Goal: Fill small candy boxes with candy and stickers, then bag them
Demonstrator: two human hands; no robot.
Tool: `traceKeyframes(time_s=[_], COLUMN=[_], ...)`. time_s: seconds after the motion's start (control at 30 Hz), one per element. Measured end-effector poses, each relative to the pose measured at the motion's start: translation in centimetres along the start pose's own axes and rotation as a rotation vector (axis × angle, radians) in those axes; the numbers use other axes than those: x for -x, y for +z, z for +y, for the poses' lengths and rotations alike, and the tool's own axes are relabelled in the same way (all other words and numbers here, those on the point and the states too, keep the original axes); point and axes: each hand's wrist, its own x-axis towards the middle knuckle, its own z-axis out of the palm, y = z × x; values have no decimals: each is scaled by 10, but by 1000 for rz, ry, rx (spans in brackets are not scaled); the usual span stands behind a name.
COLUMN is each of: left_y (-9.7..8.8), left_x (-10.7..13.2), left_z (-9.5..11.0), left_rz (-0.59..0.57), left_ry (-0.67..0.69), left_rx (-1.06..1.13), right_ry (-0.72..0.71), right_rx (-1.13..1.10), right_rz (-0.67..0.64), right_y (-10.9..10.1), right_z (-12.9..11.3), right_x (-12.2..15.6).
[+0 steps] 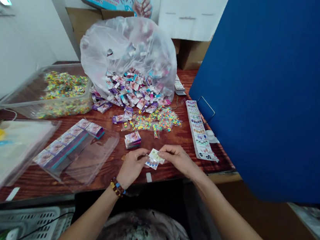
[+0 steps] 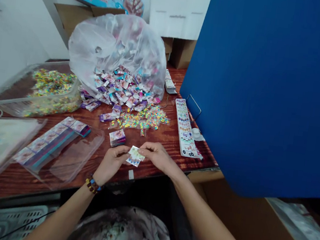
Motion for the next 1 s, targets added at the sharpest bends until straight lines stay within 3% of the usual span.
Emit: traceKeyframes(time_s=[0.07,0.2,0.27,0.33,0.5,0.57,0.67,0.8,0.9,1.0], left_y=[1,4,5,6,7,7,4,-2,-6,-10], left_x=[0,4,7,9,9,8,7,9,11,11], left_z=[-6,-12,-10,-6,-2,-5,-10,-12,-12,-12], left_rz=[36,118,140,152,164,188,224,241,244,241], left_ry=[31,125,136,103,-83,-135,-159,-160,-166,-189], left_rx=[11,-7,34,122,317,343,376,387,392,410], right_ry=[76,118,156,169,77,56,16,-61,-11,-35], right_rx=[-86,-141,-170,-176,-41,39,262,883,1173,1223], right_rz=[3,179,135,81,136,96,88,366,318,264], right_y=[7,22,25,26,23,21,16,10,10,6], right_z=[10,29,33,33,32,32,28,17,12,15], right_x=[1,2,1,1,-4,-9,-23,-49,-63,-62])
